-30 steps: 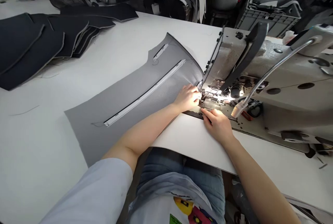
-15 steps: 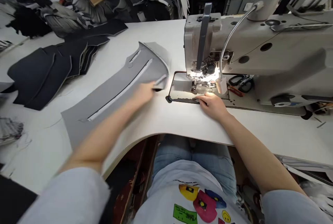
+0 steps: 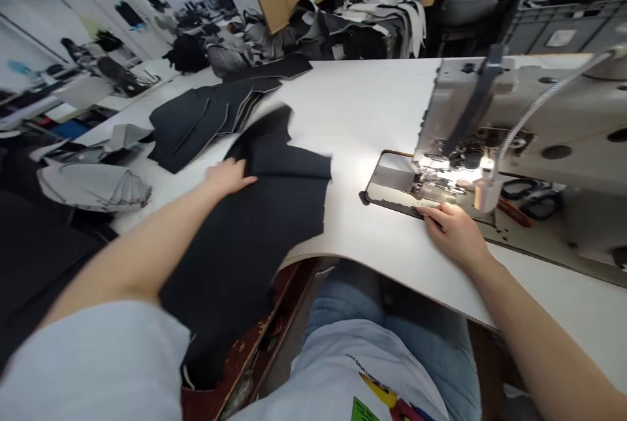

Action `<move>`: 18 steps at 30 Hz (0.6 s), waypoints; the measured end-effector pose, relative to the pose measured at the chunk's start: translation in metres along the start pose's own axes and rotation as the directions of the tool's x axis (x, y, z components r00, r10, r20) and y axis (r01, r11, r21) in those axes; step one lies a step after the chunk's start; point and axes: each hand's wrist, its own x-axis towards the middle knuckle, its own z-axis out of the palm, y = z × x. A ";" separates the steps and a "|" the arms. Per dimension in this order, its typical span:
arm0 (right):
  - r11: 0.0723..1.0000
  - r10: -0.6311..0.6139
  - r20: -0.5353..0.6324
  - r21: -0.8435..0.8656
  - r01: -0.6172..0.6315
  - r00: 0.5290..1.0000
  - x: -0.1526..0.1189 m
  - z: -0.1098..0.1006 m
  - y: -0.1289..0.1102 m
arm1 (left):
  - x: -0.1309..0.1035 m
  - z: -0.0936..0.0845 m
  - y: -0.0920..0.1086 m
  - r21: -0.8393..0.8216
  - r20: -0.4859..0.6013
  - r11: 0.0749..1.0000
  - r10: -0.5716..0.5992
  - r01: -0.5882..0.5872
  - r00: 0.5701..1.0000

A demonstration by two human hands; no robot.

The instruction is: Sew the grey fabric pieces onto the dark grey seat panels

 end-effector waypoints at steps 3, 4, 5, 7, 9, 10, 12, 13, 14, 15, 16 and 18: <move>0.999 -0.016 -0.035 -0.046 0.014 0.999 0.001 0.005 -0.012 | 0.007 0.052 0.017 0.056 0.033 0.993 -0.105 0.104 0.994; 0.999 -0.034 -0.037 -0.043 0.032 0.999 0.004 0.008 -0.022 | 0.007 0.065 0.023 0.053 0.044 0.992 -0.115 0.112 0.992; 0.997 -0.070 -0.035 -0.028 0.069 0.997 0.010 0.013 -0.033 | 0.006 0.075 0.029 0.045 0.054 0.993 -0.112 0.110 0.992; 0.980 -0.199 -0.034 0.010 0.199 0.979 0.025 0.028 -0.063 | -0.002 0.086 0.044 0.028 0.060 0.998 -0.062 0.060 0.996; 0.929 -0.370 -0.013 0.017 0.370 0.929 0.047 0.048 -0.097 | -0.013 0.090 0.059 0.015 0.035 0.999 0.050 -0.050 0.998; 0.889 -0.457 0.016 0.010 0.457 0.889 0.058 0.058 -0.113 | -0.018 0.089 0.063 0.000 0.010 0.994 0.111 -0.111 0.994; 0.806 -0.589 0.092 0.001 0.591 0.803 0.077 0.078 -0.139 | -0.021 0.087 0.058 -0.075 -0.038 0.974 0.212 -0.215 0.976; 0.778 -0.624 0.125 0.002 0.629 0.772 0.085 0.087 -0.148 | -0.019 0.084 0.045 -0.108 -0.070 0.969 0.215 -0.221 0.974; 0.761 -0.643 0.143 0.004 0.649 0.753 0.092 0.094 -0.153 | -0.018 0.079 0.025 -0.133 -0.112 0.975 0.166 -0.180 0.980; 0.758 -0.646 0.146 0.005 0.653 0.749 0.096 0.099 -0.156 | -0.017 0.074 -0.002 -0.150 -0.162 0.984 0.068 -0.093 0.984; 0.766 -0.637 0.146 0.009 0.643 0.757 0.098 0.102 -0.156 | -0.018 0.068 -0.034 -0.160 -0.212 0.986 -0.073 0.039 0.975; 0.790 -0.609 0.155 0.024 0.613 0.778 0.100 0.104 -0.152 | -0.027 0.056 -0.105 -0.257 -0.318 0.875 -0.478 0.411 0.819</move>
